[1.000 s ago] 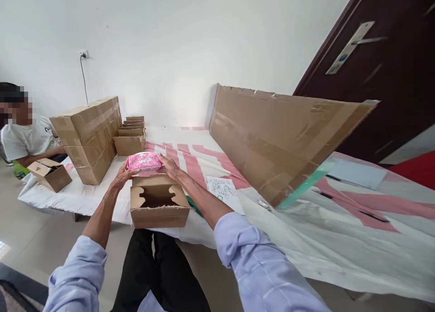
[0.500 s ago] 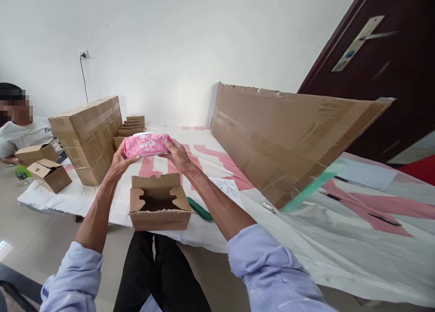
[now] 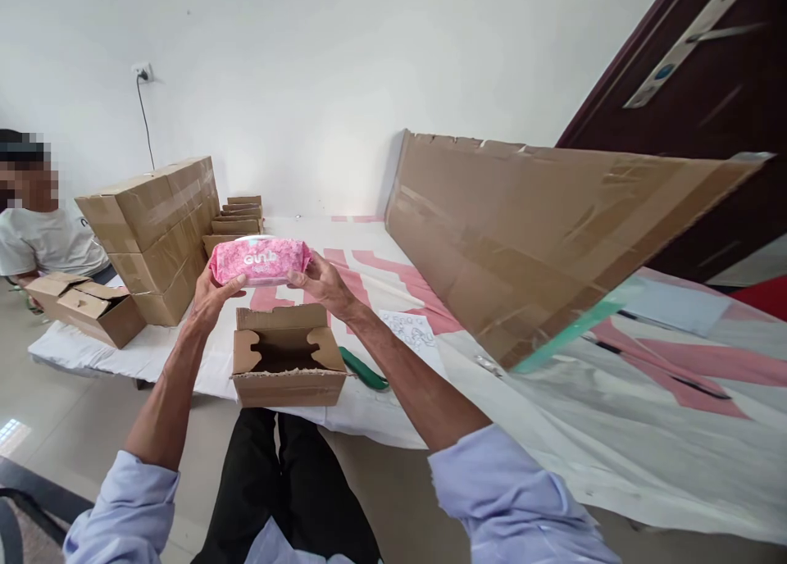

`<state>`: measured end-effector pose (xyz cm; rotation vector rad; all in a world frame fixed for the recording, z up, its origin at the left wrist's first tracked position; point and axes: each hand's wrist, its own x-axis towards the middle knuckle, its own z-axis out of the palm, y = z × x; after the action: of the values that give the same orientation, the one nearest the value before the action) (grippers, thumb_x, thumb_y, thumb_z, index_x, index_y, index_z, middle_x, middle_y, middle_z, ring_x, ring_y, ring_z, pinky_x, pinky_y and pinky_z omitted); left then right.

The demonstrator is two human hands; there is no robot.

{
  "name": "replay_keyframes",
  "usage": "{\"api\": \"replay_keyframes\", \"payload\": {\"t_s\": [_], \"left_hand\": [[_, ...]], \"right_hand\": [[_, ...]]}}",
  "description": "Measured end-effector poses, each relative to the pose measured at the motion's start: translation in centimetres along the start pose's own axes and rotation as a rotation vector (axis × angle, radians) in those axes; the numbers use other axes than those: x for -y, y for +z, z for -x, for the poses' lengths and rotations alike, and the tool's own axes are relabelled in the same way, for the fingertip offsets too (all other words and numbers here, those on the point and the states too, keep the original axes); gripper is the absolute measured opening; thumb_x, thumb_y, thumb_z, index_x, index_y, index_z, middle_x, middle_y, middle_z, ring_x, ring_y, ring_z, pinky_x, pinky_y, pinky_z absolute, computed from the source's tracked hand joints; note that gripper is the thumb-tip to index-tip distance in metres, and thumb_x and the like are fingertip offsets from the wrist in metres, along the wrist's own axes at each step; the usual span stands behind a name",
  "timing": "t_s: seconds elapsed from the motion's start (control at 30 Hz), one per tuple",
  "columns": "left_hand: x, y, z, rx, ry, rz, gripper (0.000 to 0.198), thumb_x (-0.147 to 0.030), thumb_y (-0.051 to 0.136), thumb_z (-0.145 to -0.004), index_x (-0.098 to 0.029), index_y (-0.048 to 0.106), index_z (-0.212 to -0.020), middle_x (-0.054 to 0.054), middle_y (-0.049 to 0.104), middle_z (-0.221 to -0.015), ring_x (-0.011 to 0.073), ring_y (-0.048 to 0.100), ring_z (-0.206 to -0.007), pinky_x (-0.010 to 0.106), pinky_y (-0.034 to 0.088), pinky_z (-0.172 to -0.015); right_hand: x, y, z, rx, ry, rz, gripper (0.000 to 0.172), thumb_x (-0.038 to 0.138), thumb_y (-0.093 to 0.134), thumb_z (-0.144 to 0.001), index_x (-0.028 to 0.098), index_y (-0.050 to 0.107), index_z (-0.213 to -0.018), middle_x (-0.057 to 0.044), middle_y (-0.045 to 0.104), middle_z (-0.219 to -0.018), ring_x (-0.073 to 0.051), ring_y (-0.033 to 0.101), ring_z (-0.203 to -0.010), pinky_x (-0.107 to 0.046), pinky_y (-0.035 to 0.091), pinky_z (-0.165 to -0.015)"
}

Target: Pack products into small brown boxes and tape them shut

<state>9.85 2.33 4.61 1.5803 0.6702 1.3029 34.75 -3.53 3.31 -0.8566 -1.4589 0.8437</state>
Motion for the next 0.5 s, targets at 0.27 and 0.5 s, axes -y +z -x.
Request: {"api": "replay_keyframes", "payload": {"t_s": [0.27, 0.5], "left_hand": [[6.4, -3.0, -1.1, -0.234, -0.292, 0.158, 0.070, -0.054, 0.097, -0.058, -0.019, 0.072, -0.114, 0.009, 0.077, -0.105, 0.0289, 0.074, -0.099, 0.040, 0.064, -0.079], [12.8, -3.9, -3.8, -0.347, -0.491, 0.062, 0.056, -0.047, 0.097, -0.067, -0.019, 0.073, -0.109, 0.009, 0.076, -0.105, 0.0293, 0.073, -0.102, 0.041, 0.064, -0.082]], "right_hand": [[-3.0, -4.5, 4.8, 0.181, 0.265, 0.259, 0.077, 0.062, 0.090, -0.077, 0.021, 0.071, -0.139, -0.018, 0.070, -0.145, -0.036, 0.067, -0.132, -0.056, 0.056, -0.113], [-4.6, -3.9, 7.8, 0.089, 0.478, 0.087, 0.058, 0.052, 0.094, -0.071, 0.017, 0.075, -0.113, -0.008, 0.081, -0.106, -0.026, 0.075, -0.094, -0.034, 0.062, -0.081]]}}
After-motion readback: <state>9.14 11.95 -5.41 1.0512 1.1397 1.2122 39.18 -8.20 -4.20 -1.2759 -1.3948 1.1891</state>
